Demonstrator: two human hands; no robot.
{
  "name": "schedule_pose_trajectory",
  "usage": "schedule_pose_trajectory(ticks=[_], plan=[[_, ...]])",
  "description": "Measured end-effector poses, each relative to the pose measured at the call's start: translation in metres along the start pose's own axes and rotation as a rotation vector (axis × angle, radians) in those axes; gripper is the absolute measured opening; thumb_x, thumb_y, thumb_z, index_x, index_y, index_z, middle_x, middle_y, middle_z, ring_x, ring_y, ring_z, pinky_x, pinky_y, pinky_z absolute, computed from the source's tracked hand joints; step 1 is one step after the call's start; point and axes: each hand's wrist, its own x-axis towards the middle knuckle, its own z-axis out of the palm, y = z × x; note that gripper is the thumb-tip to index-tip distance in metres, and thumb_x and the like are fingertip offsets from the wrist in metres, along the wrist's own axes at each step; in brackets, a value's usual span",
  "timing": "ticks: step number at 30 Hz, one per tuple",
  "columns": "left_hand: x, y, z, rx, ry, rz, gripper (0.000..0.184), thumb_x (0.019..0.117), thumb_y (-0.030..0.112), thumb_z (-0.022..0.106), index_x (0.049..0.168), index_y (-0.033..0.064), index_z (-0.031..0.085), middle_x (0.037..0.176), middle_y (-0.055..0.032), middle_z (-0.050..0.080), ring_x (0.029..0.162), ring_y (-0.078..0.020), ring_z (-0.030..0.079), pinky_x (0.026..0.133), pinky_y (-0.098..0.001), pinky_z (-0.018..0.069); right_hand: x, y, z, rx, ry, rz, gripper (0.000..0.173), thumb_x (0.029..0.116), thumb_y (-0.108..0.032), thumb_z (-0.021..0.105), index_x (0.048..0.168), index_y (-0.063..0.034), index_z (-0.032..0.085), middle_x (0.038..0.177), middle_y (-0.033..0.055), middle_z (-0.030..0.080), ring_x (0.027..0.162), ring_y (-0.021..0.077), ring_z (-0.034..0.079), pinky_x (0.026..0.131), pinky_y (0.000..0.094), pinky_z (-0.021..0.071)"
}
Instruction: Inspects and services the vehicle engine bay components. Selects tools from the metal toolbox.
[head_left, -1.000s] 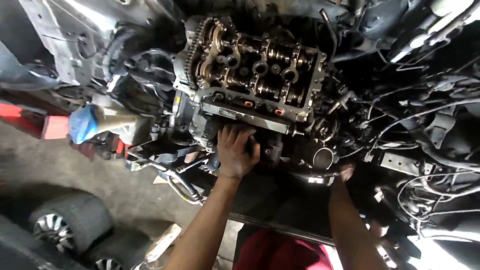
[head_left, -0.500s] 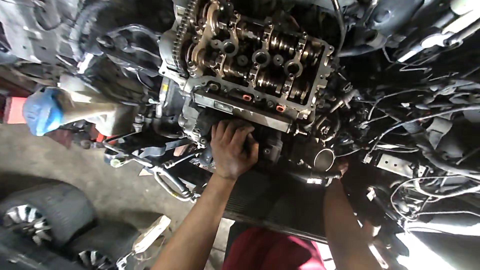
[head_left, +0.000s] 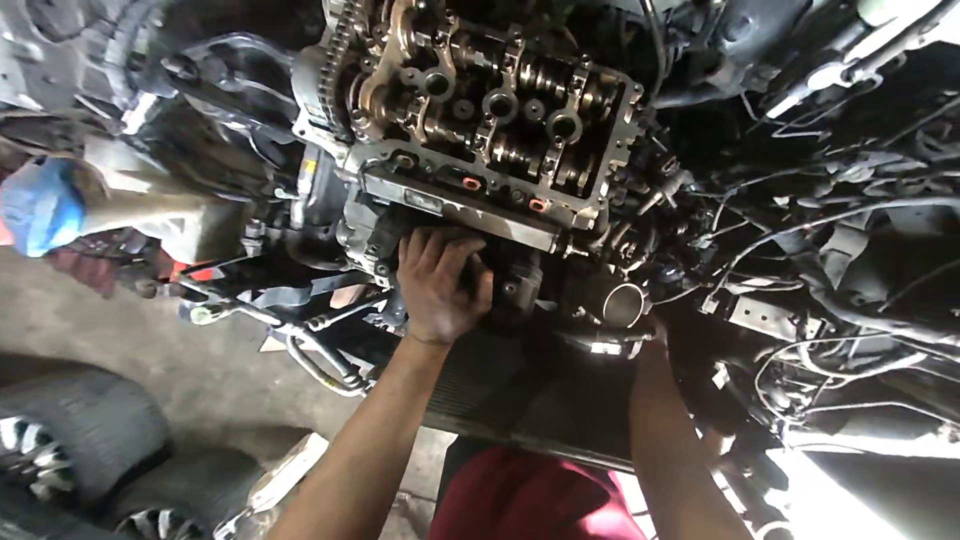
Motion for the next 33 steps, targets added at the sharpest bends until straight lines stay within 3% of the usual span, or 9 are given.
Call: schedule_pose_trajectory(ticks=[3, 9, 14, 19, 24, 27, 29, 31, 33], plan=[[0.000, 0.000, 0.000, 0.009, -0.014, 0.002, 0.027, 0.0923, 0.023, 0.054, 0.098, 0.0049, 0.074, 0.103, -0.0162, 0.073, 0.100, -0.0353, 0.066, 0.087, -0.0503, 0.0491, -0.007, -0.004, -0.002, 0.305, 0.069, 0.039, 0.040, 0.1025, -0.018, 0.061, 0.135, 0.0046, 0.058, 0.136, 0.0252, 0.060, 0.129, 0.0342, 0.057, 0.110, 0.0485, 0.0441], [0.002, 0.001, -0.002, 0.025, -0.044, -0.016, 0.026, 0.0934, 0.020, 0.054, 0.100, 0.0038, 0.073, 0.104, -0.0180, 0.073, 0.102, -0.0384, 0.066, 0.090, -0.0520, 0.0490, 0.015, 0.013, 0.014, 0.480, 0.124, 0.080, 0.039, 0.1032, -0.022, 0.061, 0.134, 0.0025, 0.061, 0.136, 0.0272, 0.060, 0.127, 0.0407, 0.057, 0.108, 0.0577, 0.0446], [0.002, 0.000, -0.002, 0.046, -0.057, -0.008, 0.026, 0.0937, 0.020, 0.054, 0.101, 0.0034, 0.073, 0.104, -0.0197, 0.072, 0.102, -0.0409, 0.065, 0.090, -0.0540, 0.0487, 0.052, 0.033, 0.035, 0.055, 0.044, -0.016, 0.044, 0.1000, -0.033, 0.062, 0.131, -0.0023, 0.065, 0.135, 0.0243, 0.063, 0.130, 0.0431, 0.057, 0.107, 0.0644, 0.0436], [0.002, 0.001, -0.002, 0.068, -0.068, -0.003, 0.027, 0.0947, 0.020, 0.053, 0.101, 0.0018, 0.072, 0.104, -0.0207, 0.072, 0.104, -0.0416, 0.066, 0.093, -0.0544, 0.0494, 0.084, 0.042, 0.054, 0.222, 0.007, 0.048, 0.042, 0.0972, -0.027, 0.065, 0.133, -0.0050, 0.065, 0.135, 0.0228, 0.062, 0.128, 0.0399, 0.058, 0.105, 0.0612, 0.0472], [0.002, 0.000, -0.001, 0.059, -0.050, 0.002, 0.026, 0.0947, 0.019, 0.053, 0.100, 0.0019, 0.072, 0.103, -0.0201, 0.072, 0.103, -0.0408, 0.066, 0.092, -0.0527, 0.0499, 0.078, 0.044, 0.054, 0.601, 0.227, 0.194, 0.048, 0.0971, -0.030, 0.066, 0.133, 0.0008, 0.061, 0.131, 0.0282, 0.062, 0.121, 0.0431, 0.061, 0.101, 0.0625, 0.0495], [0.002, 0.001, -0.001, 0.072, -0.046, -0.001, 0.027, 0.0939, 0.020, 0.053, 0.099, 0.0015, 0.072, 0.103, -0.0205, 0.072, 0.104, -0.0410, 0.066, 0.092, -0.0526, 0.0494, 0.068, 0.038, 0.048, 0.695, 0.186, 0.184, 0.046, 0.1016, -0.028, 0.061, 0.136, 0.0023, 0.058, 0.133, 0.0285, 0.061, 0.122, 0.0419, 0.060, 0.104, 0.0603, 0.0479], [0.002, 0.001, -0.001, 0.075, -0.038, -0.004, 0.027, 0.0936, 0.020, 0.053, 0.099, 0.0018, 0.072, 0.102, -0.0206, 0.072, 0.103, -0.0411, 0.066, 0.092, -0.0521, 0.0498, 0.070, 0.035, 0.053, 0.923, 0.226, 0.137, 0.042, 0.1045, -0.033, 0.059, 0.134, -0.0024, 0.061, 0.124, 0.0232, 0.066, 0.110, 0.0351, 0.066, 0.094, 0.0545, 0.0548], [0.002, 0.001, -0.001, 0.077, -0.027, 0.004, 0.026, 0.0935, 0.020, 0.053, 0.098, 0.0021, 0.072, 0.102, -0.0200, 0.073, 0.102, -0.0403, 0.066, 0.091, -0.0511, 0.0499, 0.060, 0.029, 0.049, 1.217, 0.232, 0.087, 0.042, 0.1049, -0.035, 0.058, 0.140, -0.0105, 0.058, 0.129, 0.0189, 0.064, 0.108, 0.0317, 0.066, 0.090, 0.0540, 0.0560], [0.002, 0.000, -0.001, 0.073, -0.023, 0.014, 0.025, 0.0939, 0.019, 0.054, 0.099, 0.0024, 0.072, 0.102, -0.0195, 0.072, 0.102, -0.0394, 0.066, 0.091, -0.0501, 0.0500, 0.059, 0.031, 0.048, 1.279, 0.198, 0.080, 0.043, 0.1049, -0.038, 0.057, 0.140, -0.0122, 0.058, 0.126, 0.0173, 0.065, 0.104, 0.0295, 0.066, 0.088, 0.0529, 0.0563]])
